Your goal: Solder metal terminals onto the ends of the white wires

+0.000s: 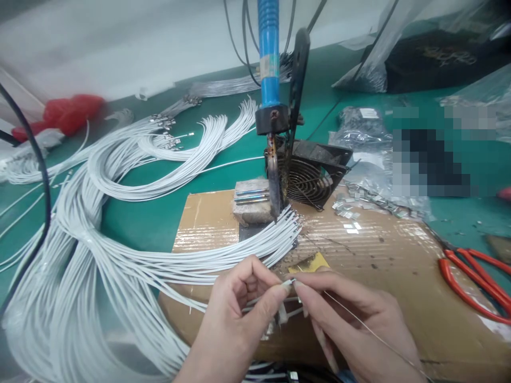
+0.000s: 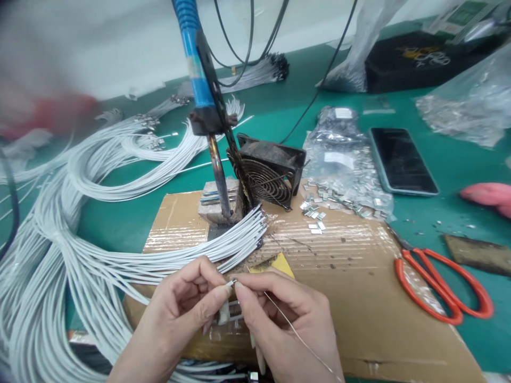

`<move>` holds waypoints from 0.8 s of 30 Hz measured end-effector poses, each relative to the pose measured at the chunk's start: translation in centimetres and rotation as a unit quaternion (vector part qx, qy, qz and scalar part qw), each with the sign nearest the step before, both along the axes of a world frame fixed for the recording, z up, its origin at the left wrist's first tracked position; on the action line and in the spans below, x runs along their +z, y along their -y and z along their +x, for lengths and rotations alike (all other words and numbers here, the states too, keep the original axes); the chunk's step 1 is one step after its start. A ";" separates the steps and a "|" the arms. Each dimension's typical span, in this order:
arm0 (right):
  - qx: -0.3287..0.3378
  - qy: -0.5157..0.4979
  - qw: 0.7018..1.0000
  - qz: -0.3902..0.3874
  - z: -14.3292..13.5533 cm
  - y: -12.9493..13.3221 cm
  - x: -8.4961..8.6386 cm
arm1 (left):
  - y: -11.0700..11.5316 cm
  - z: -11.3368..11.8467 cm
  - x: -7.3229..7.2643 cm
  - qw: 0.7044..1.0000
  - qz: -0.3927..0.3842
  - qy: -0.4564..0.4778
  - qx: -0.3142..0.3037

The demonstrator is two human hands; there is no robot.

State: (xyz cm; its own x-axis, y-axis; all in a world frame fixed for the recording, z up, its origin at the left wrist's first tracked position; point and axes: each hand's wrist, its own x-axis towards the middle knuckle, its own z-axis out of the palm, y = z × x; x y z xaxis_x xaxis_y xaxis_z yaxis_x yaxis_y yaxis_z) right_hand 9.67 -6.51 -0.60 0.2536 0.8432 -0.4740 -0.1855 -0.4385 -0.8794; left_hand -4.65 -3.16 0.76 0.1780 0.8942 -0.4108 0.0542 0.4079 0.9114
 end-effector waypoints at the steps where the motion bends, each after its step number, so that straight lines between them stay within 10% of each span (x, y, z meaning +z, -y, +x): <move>1: 0.000 -0.022 1.000 -0.008 0.0 0.0 -0.1 | 0.0 0.1 0.0 1.000 -0.003 0.006 0.004; 15: 0.109 -0.231 0.966 -0.047 2.6 -0.8 -1.4 | 0.3 -0.6 0.5 0.999 -0.018 -0.012 -0.040; 24: 0.154 -0.087 0.982 -0.073 2.7 -1.7 1.7 | -0.5 -0.6 1.0 0.996 -0.021 -0.059 -0.060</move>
State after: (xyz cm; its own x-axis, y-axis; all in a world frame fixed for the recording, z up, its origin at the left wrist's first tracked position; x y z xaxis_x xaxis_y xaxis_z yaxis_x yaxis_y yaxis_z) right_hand 12.33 -4.78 1.11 -0.0980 0.7874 -0.6086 -0.1675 -0.6159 -0.7698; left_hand -5.24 -2.65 1.79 0.2301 0.8508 -0.4725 0.2105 0.4305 0.8777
